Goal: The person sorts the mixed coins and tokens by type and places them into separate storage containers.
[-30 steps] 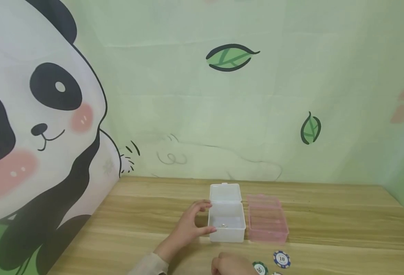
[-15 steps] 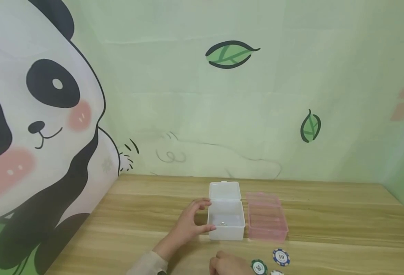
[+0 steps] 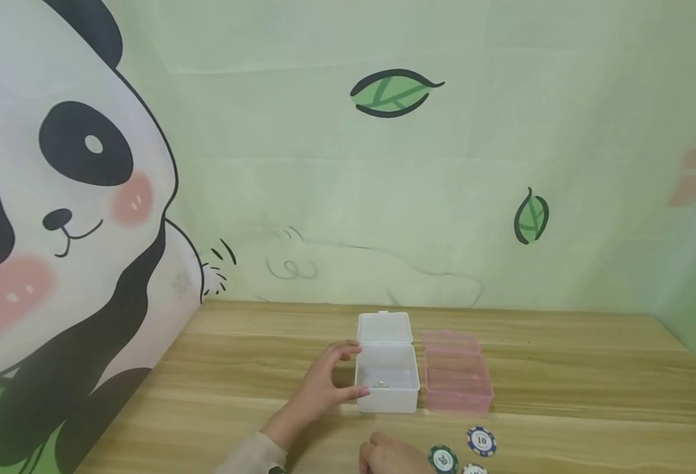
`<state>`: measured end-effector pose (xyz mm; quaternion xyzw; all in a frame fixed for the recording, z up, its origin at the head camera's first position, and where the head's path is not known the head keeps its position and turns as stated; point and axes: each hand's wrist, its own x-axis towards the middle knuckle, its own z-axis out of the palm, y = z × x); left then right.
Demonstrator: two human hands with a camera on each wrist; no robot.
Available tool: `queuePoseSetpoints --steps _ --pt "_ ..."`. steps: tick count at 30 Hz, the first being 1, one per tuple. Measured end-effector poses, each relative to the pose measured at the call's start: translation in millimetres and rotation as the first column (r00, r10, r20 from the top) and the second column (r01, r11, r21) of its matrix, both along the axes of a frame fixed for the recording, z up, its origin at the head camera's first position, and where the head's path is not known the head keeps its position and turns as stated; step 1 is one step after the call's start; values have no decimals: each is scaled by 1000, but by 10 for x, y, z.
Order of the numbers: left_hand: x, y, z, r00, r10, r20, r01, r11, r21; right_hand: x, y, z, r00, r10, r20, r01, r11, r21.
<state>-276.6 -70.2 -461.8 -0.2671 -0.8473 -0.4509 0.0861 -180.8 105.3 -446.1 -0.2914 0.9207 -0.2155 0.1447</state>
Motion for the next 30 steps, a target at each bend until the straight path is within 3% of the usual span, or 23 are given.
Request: queuePoseSetpoints --steps 18,30 --pt "6 -4 8 1000 11 8 -11 1000 -13 20 5 -19 1000 -9 -4 9 999 -44" --pt "3 3 10 1000 27 12 -27 999 -36 42 -9 41 985 -60 164 85 986 -145"
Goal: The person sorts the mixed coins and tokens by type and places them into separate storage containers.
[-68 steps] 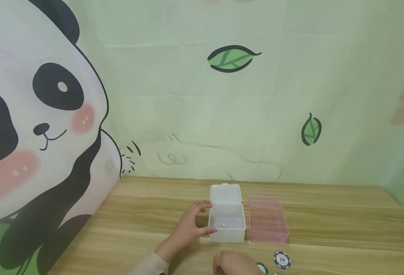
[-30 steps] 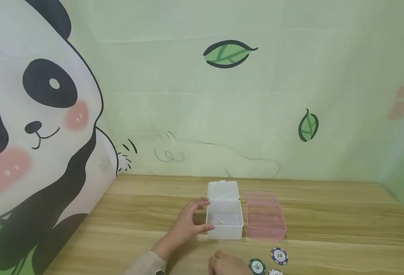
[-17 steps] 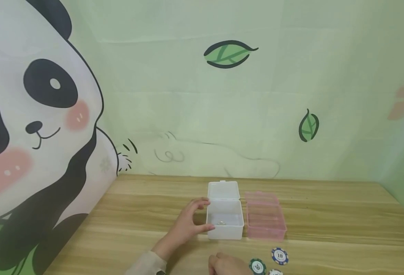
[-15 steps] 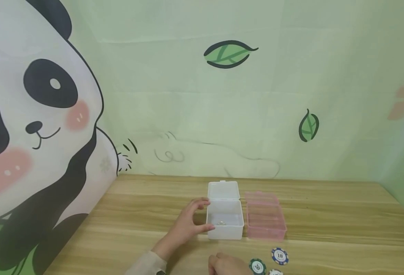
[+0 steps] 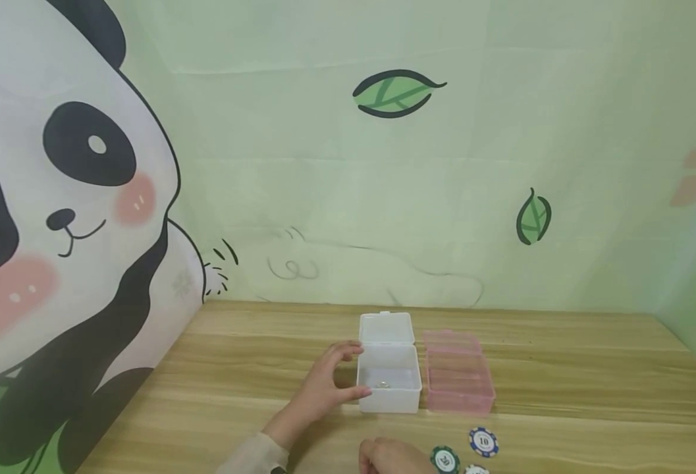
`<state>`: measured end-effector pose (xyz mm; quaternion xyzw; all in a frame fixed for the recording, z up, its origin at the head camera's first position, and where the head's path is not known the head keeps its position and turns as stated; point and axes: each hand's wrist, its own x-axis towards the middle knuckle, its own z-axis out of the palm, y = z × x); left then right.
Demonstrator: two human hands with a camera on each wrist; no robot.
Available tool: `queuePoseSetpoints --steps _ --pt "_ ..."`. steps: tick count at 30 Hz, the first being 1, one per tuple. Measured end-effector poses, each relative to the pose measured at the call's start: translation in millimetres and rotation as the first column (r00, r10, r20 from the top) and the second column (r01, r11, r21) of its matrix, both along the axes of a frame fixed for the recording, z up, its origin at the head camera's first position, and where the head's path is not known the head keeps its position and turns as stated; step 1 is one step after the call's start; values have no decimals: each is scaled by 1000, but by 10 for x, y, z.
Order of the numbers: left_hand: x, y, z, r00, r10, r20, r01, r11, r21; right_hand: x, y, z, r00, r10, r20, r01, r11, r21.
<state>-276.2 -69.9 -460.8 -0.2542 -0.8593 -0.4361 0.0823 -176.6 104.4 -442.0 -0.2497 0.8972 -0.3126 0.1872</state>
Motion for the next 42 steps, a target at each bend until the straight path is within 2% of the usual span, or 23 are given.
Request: queuePoseSetpoints --steps 9,13,17,24,30,39,42 --pt "-5 3 -7 1000 3 -19 -3 1000 -2 15 17 33 997 74 -30 -75 996 -42" --pt "-5 16 -10 1000 4 -5 -4 1000 -3 33 30 67 991 97 -95 -101 994 -42" --pt "-2 20 -14 1000 1 3 -1 1000 6 56 52 111 988 92 -124 -101 992 -69" --pt "-18 7 -36 1000 -2 -20 2 1000 9 38 122 170 995 61 -76 -71 990 -126" --pt "-23 -7 -36 1000 -5 -28 5 1000 13 -20 181 227 975 134 -178 -159 978 -136" --pt "-17 -6 -26 1000 1 -21 -1 1000 -2 -79 244 348 972 114 -207 -151 973 -174" --pt "-15 -5 -27 999 2 -40 -3 1000 -6 -95 267 376 956 123 -267 -176 967 -183"
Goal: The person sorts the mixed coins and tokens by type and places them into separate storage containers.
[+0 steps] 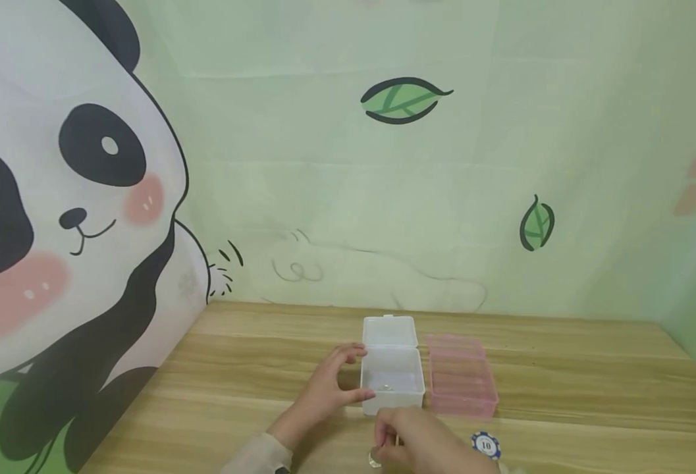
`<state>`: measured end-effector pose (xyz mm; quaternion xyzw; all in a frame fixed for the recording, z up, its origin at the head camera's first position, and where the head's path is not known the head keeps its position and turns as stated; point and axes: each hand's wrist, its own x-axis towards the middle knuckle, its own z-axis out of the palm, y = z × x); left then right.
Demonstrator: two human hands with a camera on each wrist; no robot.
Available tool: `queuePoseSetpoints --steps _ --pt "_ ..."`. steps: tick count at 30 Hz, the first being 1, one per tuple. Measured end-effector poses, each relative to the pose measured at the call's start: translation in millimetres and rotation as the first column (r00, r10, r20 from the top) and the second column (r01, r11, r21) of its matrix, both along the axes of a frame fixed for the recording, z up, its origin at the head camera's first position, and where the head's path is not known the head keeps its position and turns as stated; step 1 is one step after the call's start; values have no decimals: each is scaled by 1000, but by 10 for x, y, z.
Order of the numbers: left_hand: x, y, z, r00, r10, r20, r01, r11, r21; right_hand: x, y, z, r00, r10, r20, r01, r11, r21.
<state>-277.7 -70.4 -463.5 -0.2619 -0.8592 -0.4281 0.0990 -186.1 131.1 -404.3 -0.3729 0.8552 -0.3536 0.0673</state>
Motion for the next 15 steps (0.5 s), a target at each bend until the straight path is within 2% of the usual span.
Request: queuePoseSetpoints --steps 4,10,15 --pt "-3 3 2 1000 0 -15 0 1000 -5 -38 23 29 998 10 -67 -11 1000 -10" --pt "2 5 13 1000 4 28 -4 1000 1 -114 39 95 998 -57 -29 58 998 25" --pt "5 8 7 1000 18 24 -17 1000 -12 -190 71 147 997 -76 9 75 997 29"
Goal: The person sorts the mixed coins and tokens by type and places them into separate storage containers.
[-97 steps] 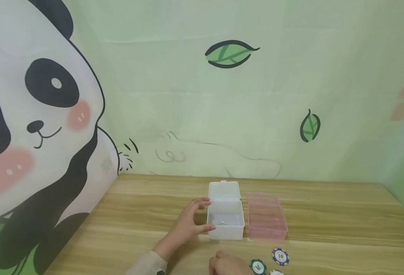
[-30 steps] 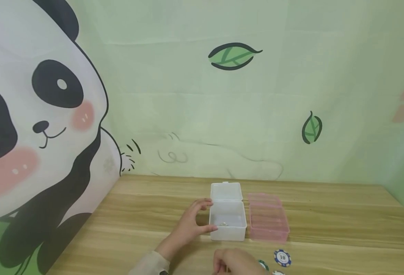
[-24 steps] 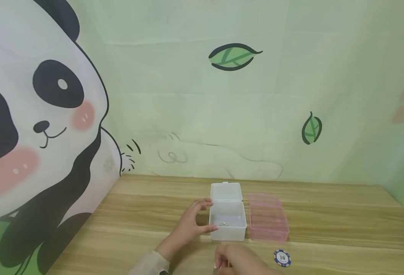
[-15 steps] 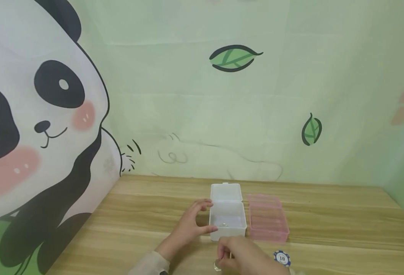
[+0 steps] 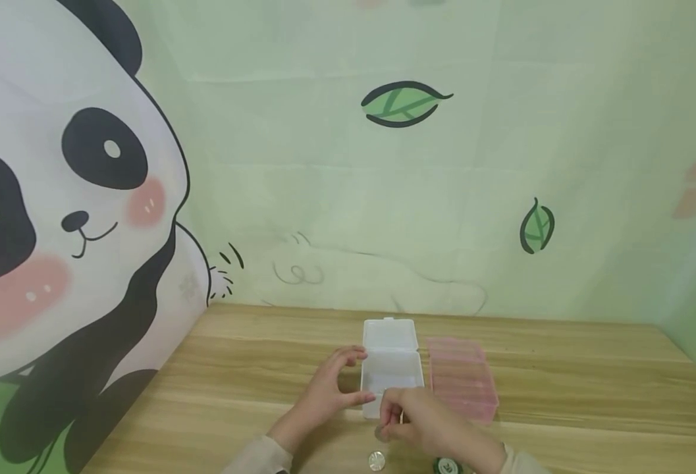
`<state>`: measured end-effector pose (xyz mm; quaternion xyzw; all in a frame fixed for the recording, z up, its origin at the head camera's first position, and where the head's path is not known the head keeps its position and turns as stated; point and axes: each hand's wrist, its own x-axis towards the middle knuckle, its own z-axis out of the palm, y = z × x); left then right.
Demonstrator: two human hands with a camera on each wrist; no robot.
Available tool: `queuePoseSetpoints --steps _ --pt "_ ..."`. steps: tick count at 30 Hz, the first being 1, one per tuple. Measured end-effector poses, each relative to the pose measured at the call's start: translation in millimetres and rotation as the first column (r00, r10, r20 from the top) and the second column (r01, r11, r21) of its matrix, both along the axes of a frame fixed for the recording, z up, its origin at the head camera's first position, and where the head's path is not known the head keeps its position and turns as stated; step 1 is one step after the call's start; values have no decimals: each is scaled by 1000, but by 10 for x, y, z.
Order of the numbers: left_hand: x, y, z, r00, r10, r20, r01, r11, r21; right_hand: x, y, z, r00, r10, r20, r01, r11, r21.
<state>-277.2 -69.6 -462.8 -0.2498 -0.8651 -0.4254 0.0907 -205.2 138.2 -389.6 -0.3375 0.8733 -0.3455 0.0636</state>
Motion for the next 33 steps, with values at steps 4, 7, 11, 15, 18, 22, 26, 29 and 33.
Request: queuePoseSetpoints --steps 4,7,11,15,18,22,26,29,33 --pt "5 -10 -6 1000 3 -3 -3 1000 1 -68 18 24 999 5 47 -4 1000 -21" --pt "6 -15 -6 1000 3 2 -3 1000 1 -117 28 43 997 2 77 2 999 -45" --pt "4 -15 -7 1000 -2 11 2 1000 9 -178 43 80 996 -19 82 24 998 -57" --pt "2 -14 -8 1000 -6 26 5 1000 24 -234 57 113 996 -55 63 58 997 -50" --pt "0 -15 -7 1000 -7 22 7 1000 26 -282 64 127 996 -83 30 84 996 -38" --pt "9 -22 4 1000 -19 15 19 999 35 -350 59 141 993 -120 5 120 993 -17" --pt "13 -22 4 999 -32 12 32 999 43 -423 53 128 990 -138 -9 138 990 -10" --pt "8 -15 -4 1000 -30 7 30 999 32 -485 48 100 990 -140 -22 140 990 -13" --pt "4 -9 -2 1000 -21 -1 21 1000 20 -569 21 53 989 -147 -13 147 989 -26"
